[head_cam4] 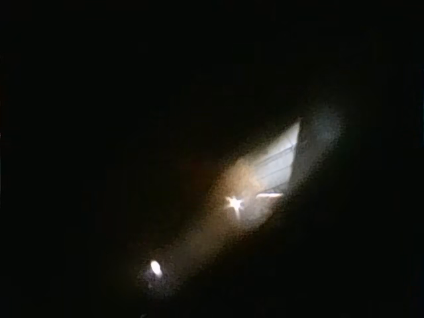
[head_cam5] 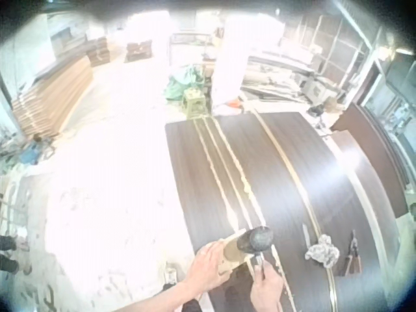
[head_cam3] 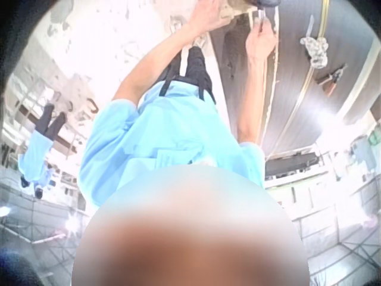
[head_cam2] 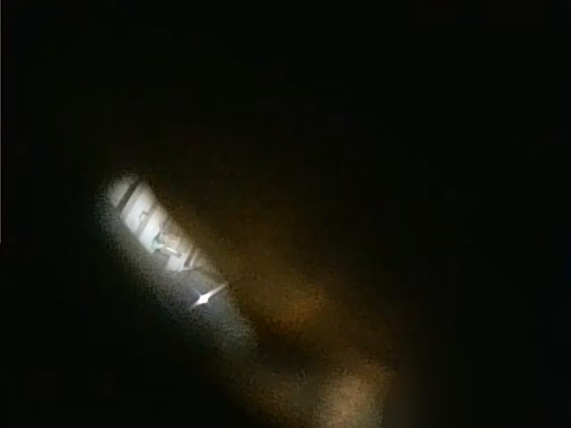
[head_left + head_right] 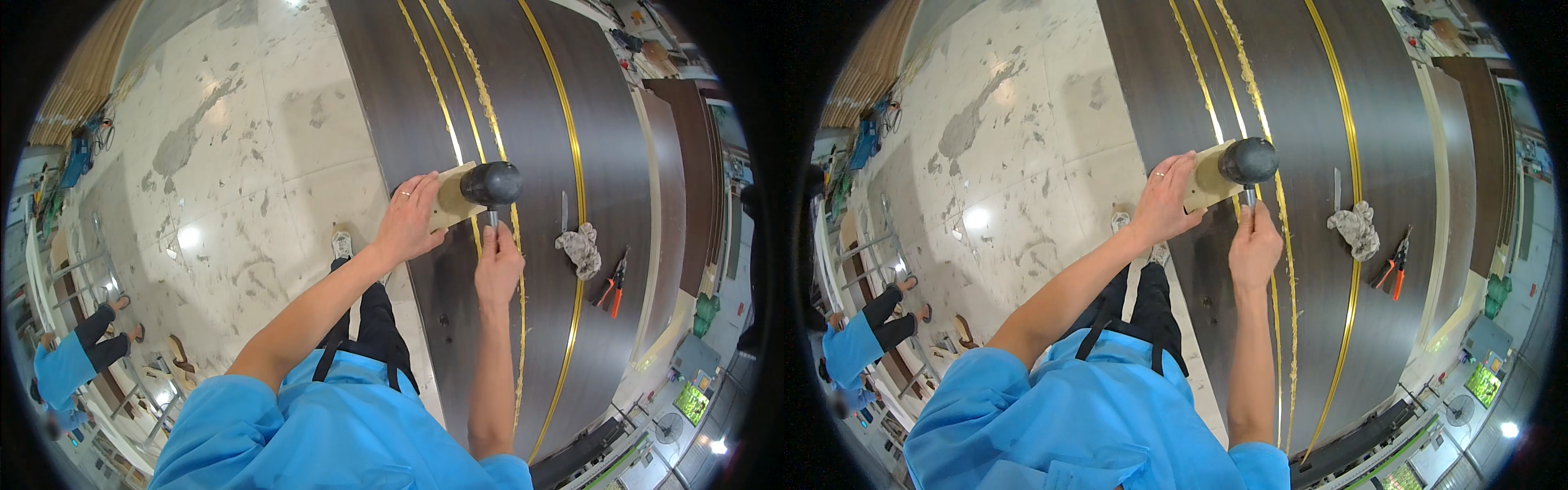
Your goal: The person uses a rubber mallet and a wooden block to tap thin gold-colored strips into grooves on a large dark wood panel. They repeatedly hammer along the strips and occasionally remove excess material by hand.
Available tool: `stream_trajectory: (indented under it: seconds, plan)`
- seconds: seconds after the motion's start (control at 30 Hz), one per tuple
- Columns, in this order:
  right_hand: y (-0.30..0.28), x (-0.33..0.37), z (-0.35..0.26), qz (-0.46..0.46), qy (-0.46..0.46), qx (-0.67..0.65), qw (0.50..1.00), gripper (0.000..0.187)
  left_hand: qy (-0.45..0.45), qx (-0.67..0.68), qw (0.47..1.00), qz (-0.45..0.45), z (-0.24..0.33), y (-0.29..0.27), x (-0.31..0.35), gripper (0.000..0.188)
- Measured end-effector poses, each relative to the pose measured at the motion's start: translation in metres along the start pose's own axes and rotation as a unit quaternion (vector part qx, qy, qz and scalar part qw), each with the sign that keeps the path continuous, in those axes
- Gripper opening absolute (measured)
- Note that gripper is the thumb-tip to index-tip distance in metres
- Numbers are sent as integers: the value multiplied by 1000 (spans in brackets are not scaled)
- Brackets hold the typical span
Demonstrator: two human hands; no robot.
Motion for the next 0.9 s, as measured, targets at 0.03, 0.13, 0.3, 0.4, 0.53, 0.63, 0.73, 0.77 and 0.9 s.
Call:
stream_trajectory:
  seconds: [0.03,0.13,0.3,0.4,0.53,0.63,0.73,0.77,0.9]
  plan:
    - [1,-4,0,1,22,-32,999,27,-2,-4,1000,-2,-4,-3,-6,97]
    - [-4,-11,-14,81,2,-86,993,25,-4,-5,1000,3,-11,-12,-18,97]
    - [1,-31,-41,63,-37,-21,997,23,-1,-2,1000,2,-17,-21,-33,97]
    - [7,-37,-39,14,37,-52,998,23,-2,6,1000,7,-21,-28,-41,93]
    - [6,-36,-47,109,-37,-71,991,25,-6,13,1000,-12,-23,-32,-42,90]
    - [27,-44,-46,-20,-32,24,999,26,-16,17,999,-22,-25,-34,-44,88]
    - [21,-50,-41,39,27,-30,998,26,-22,4,1000,-12,-29,-38,-49,88]
    - [18,-49,-45,82,10,-44,996,28,-16,12,1000,-5,-29,-40,-48,88]
    - [14,-54,-71,176,-95,-102,974,28,-11,14,1000,3,-38,-50,-61,88]
Point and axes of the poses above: each hand's wrist, its own x-axis away from the middle knuckle, its own y-axis out of the palm, z = x × y, the point moved 5 cm from there along -x, towards the middle knuckle, and after that the axes turned 13 degrees about x, right-handed, at the moved point
